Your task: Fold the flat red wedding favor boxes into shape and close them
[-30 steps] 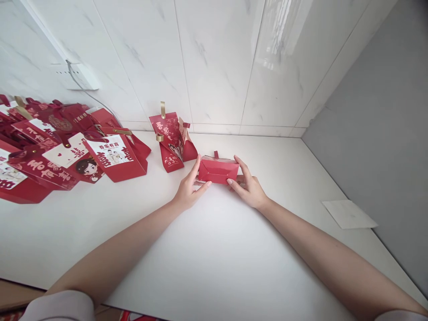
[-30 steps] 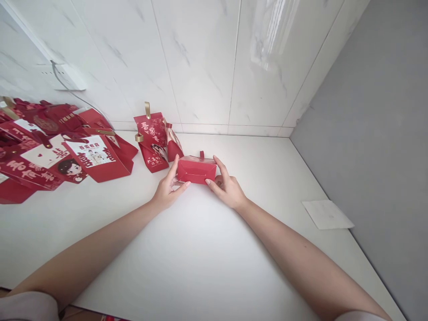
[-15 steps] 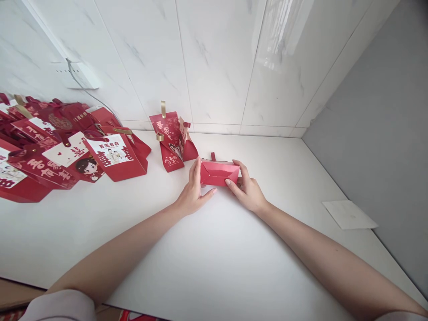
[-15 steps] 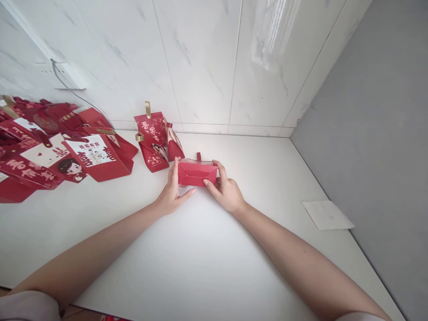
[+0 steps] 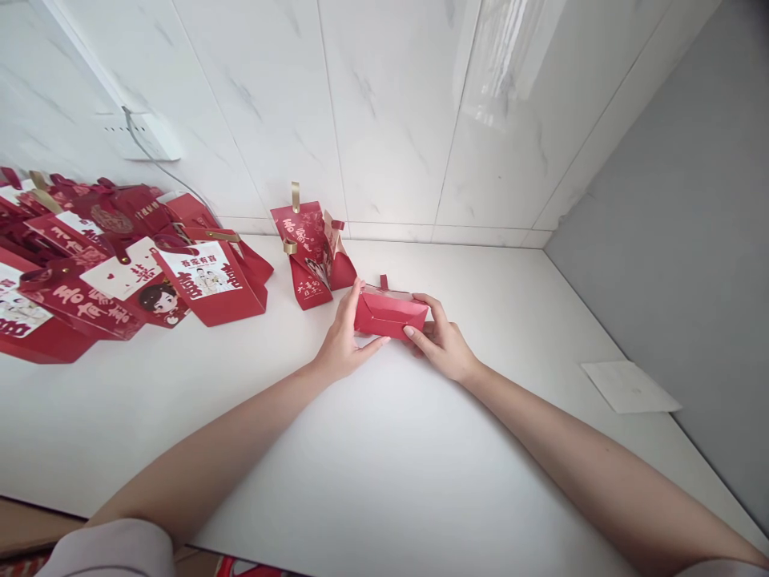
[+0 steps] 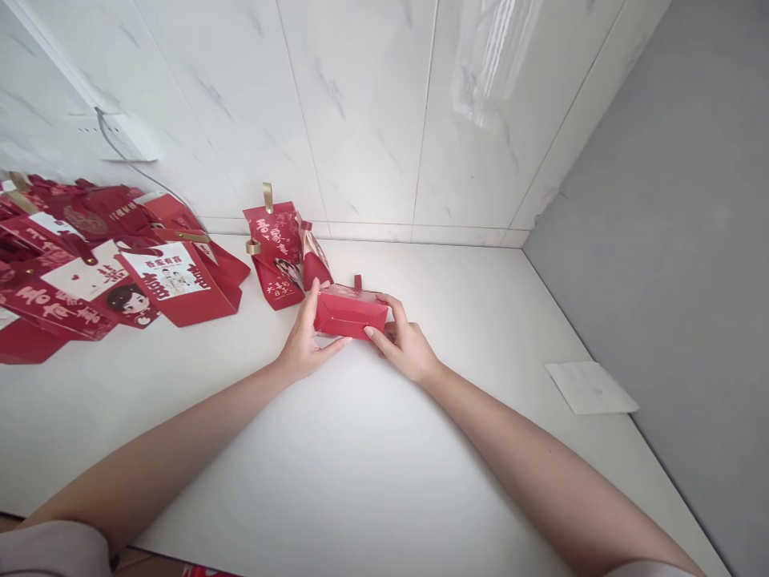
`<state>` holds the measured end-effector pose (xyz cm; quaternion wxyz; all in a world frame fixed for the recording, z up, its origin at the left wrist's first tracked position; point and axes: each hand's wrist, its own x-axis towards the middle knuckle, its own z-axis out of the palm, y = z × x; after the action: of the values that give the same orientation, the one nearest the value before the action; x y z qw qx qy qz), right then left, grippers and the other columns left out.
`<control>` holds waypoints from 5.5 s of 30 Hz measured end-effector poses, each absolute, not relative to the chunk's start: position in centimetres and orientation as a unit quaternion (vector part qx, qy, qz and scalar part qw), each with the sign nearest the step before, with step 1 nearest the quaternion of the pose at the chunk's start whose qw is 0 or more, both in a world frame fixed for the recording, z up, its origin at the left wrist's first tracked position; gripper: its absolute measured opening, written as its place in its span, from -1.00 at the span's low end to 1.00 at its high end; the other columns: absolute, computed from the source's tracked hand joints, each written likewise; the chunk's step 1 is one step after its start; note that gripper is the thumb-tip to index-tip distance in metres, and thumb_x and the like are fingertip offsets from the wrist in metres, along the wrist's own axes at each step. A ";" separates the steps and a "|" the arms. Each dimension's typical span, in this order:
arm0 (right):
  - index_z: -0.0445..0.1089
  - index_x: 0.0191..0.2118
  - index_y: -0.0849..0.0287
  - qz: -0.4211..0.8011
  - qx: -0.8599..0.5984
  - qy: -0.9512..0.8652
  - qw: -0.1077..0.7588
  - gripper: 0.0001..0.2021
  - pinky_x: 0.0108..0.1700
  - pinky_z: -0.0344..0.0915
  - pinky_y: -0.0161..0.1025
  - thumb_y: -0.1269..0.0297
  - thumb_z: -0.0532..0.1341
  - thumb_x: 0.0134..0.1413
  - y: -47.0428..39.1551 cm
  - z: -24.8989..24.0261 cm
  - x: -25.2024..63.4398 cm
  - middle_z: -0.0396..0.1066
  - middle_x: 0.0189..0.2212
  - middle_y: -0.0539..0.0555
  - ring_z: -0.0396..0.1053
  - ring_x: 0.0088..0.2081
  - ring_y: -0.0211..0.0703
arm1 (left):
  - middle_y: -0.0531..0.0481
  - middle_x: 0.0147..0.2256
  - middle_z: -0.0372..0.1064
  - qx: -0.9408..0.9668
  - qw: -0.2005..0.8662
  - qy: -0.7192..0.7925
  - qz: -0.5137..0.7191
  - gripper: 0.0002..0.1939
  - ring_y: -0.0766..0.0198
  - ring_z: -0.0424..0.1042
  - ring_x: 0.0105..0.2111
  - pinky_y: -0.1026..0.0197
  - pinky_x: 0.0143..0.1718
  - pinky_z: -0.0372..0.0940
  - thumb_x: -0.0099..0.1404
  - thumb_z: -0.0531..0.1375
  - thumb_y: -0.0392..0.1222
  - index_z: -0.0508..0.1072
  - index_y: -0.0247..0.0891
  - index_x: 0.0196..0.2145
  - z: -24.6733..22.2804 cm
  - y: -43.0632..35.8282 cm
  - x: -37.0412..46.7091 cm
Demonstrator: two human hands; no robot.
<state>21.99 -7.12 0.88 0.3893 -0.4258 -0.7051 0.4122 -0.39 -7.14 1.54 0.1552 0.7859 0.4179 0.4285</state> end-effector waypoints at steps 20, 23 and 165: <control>-0.09 0.32 0.02 0.396 -0.413 -0.728 0.378 -0.34 -0.40 0.34 -0.23 -0.06 0.13 0.22 -7.4 1.0 21.8 0.48 -0.45 -0.03 0.38 -0.54 -0.17 | -0.19 0.36 -0.16 0.781 0.142 0.488 0.363 -0.10 -0.17 0.14 0.27 0.15 -0.26 0.49 0.18 0.34 -0.02 -0.02 0.03 0.35 2.2 -7.8 -0.1; -0.10 0.32 0.02 0.389 -0.411 -0.733 0.378 -0.33 -0.41 0.32 -0.25 -0.06 0.15 0.22 -7.4 1.1 21.8 0.46 -0.47 -0.06 0.36 -0.54 -0.18 | -0.19 0.35 -0.16 0.779 0.148 0.482 0.373 -0.16 -0.15 0.12 0.28 0.16 -0.26 0.49 0.20 0.33 0.00 0.03 0.01 0.33 2.1 -7.8 -0.2; -0.26 0.40 -0.22 0.051 -0.292 -0.782 0.548 -0.20 0.32 0.11 0.27 0.44 0.16 0.23 -6.9 0.4 21.7 -0.20 0.44 0.04 -0.05 0.40 0.13 | -0.19 0.27 -0.01 0.752 0.145 0.450 0.460 0.05 -0.11 0.07 0.29 -0.15 0.16 0.27 0.01 0.43 -0.03 -0.02 0.00 0.35 1.5 -7.6 0.0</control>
<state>21.71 -6.91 0.36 0.5475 -0.2922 -0.7825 0.0505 -0.05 -7.56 1.55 0.1451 0.7516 0.4498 0.4601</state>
